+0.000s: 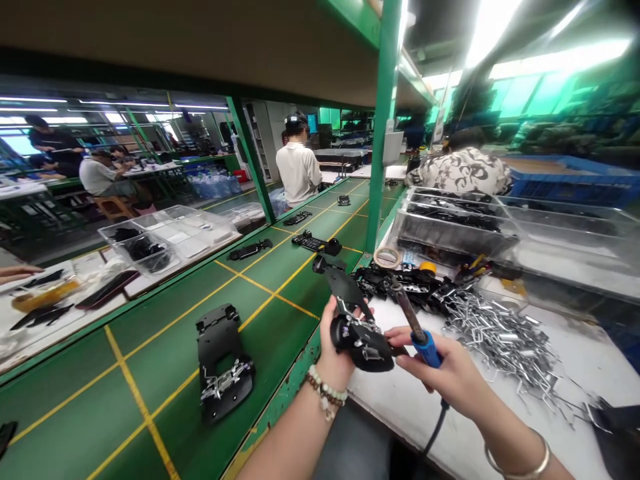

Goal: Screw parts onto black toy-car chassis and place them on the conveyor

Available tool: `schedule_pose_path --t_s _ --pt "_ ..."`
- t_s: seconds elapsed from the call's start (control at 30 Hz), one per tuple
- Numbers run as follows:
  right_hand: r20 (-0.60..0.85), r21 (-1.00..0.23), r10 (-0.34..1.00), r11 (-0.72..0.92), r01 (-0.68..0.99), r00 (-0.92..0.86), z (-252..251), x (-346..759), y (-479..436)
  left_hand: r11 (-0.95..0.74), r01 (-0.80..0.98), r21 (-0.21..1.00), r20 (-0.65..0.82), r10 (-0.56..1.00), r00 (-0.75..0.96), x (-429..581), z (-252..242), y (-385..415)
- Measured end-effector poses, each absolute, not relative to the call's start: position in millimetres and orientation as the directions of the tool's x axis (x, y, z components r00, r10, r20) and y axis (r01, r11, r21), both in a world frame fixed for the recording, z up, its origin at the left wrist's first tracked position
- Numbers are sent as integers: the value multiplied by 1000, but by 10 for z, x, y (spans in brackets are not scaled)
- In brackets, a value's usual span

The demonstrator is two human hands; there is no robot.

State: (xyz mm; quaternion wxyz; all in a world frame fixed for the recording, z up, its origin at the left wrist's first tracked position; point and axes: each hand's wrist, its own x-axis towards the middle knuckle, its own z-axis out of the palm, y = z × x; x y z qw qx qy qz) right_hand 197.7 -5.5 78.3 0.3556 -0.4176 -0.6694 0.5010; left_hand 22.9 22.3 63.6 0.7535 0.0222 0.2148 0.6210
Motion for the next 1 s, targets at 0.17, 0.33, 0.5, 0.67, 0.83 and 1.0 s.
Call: schedule_pose_path --t_s 0.17,0.33,0.5,0.67,0.83,1.0 --pt "59 -960 929 153 236 -364 828 1971 -87 185 -945 269 -292 951 103 343 608 279" --pt "66 -959 941 152 240 -332 808 1999 -112 193 -958 213 -256 957 136 356 533 286" --pt "57 -963 937 143 229 -346 826 2005 -117 222 -955 197 -321 935 152 357 579 264" --pt "49 -962 932 141 233 -359 833 2005 -110 217 -960 180 -355 924 143 373 626 265" --pt "73 -951 928 175 254 -364 826 2025 -100 204 -959 194 -370 921 121 387 654 270" --pt "91 -926 914 223 304 -395 805 2094 -56 199 -961 194 -363 924 118 409 675 255"
